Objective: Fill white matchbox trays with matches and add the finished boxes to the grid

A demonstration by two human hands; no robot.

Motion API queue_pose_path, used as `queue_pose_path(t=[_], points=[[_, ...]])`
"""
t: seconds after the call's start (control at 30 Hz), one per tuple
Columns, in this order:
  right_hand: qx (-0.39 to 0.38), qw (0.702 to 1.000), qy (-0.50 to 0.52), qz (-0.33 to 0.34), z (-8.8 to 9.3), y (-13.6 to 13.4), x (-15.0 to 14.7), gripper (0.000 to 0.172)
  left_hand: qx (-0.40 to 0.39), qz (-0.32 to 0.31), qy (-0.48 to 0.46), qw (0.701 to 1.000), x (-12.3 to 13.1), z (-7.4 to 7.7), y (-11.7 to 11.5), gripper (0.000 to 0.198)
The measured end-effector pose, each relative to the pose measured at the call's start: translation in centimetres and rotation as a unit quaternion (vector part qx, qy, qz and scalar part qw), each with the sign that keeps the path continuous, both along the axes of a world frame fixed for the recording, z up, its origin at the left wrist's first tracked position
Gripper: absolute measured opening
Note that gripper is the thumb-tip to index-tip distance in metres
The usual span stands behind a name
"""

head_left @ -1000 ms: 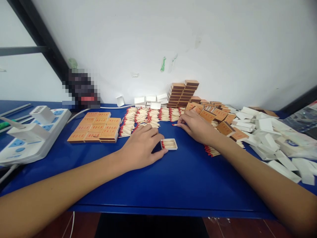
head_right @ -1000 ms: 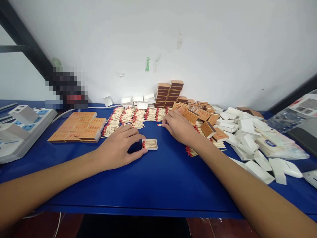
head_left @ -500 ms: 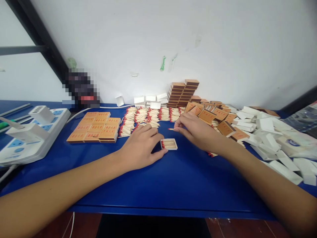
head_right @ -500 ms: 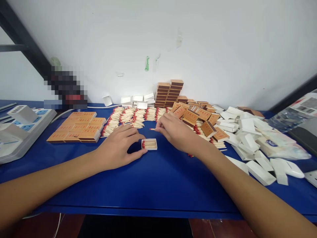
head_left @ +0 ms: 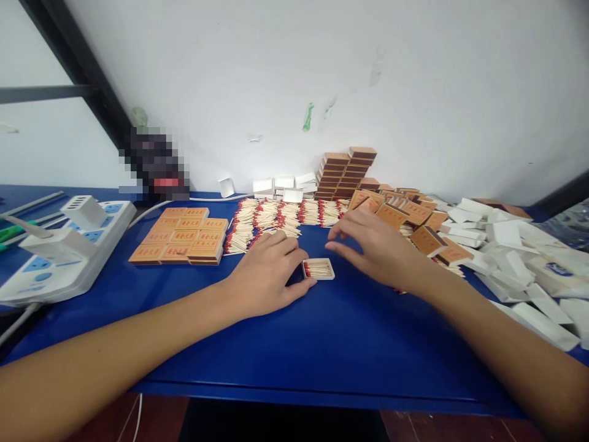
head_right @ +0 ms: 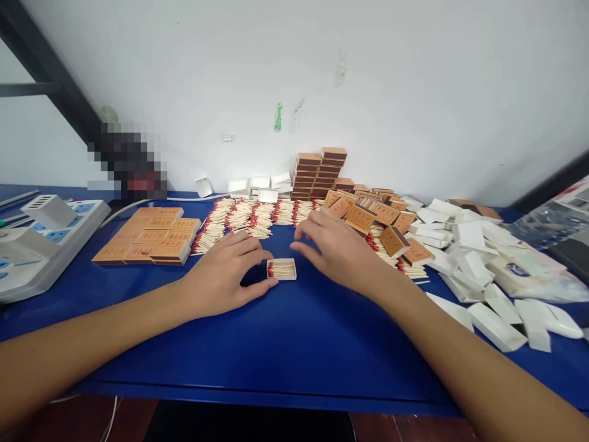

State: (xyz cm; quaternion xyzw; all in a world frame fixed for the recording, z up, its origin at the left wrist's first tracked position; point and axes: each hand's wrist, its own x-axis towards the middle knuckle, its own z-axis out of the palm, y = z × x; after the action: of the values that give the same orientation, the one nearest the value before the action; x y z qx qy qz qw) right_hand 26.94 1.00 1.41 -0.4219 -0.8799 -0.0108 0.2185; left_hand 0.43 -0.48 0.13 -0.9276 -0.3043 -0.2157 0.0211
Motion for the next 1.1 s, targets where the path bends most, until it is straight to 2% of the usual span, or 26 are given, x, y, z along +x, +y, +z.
queue_pose_path(t=[0.1, 0.27, 0.5, 0.93, 1.1], points=[[0.048, 0.997, -0.031, -0.052, -0.7, 2.0, 1.5, 0.029, -0.001, -0.002, -0.001, 1.000, 0.0, 0.0, 0.0, 0.035], [0.034, 0.995, -0.071, -0.061, -1.9, 3.4, 2.3, 0.035, 0.004, -0.001, -0.002, 1.000, 0.0, 0.0, 0.0, 0.034], [0.038, 0.994, -0.075, -0.070, -2.1, 3.5, 2.1, 0.035, 0.013, -0.004, 0.000, 1.000, 0.0, -0.1, 0.0, 0.035], [0.006, 0.998, -0.045, -0.049, -2.2, 3.9, 2.4, 0.021, 0.012, -0.004, 0.000, 1.000, 0.0, -0.1, 0.0, 0.035], [0.003, 0.998, -0.042, -0.042, -1.6, 3.1, 1.6, 0.022, 0.012, -0.005, 0.001, 1.000, 0.0, -0.1, 0.0, 0.034]])
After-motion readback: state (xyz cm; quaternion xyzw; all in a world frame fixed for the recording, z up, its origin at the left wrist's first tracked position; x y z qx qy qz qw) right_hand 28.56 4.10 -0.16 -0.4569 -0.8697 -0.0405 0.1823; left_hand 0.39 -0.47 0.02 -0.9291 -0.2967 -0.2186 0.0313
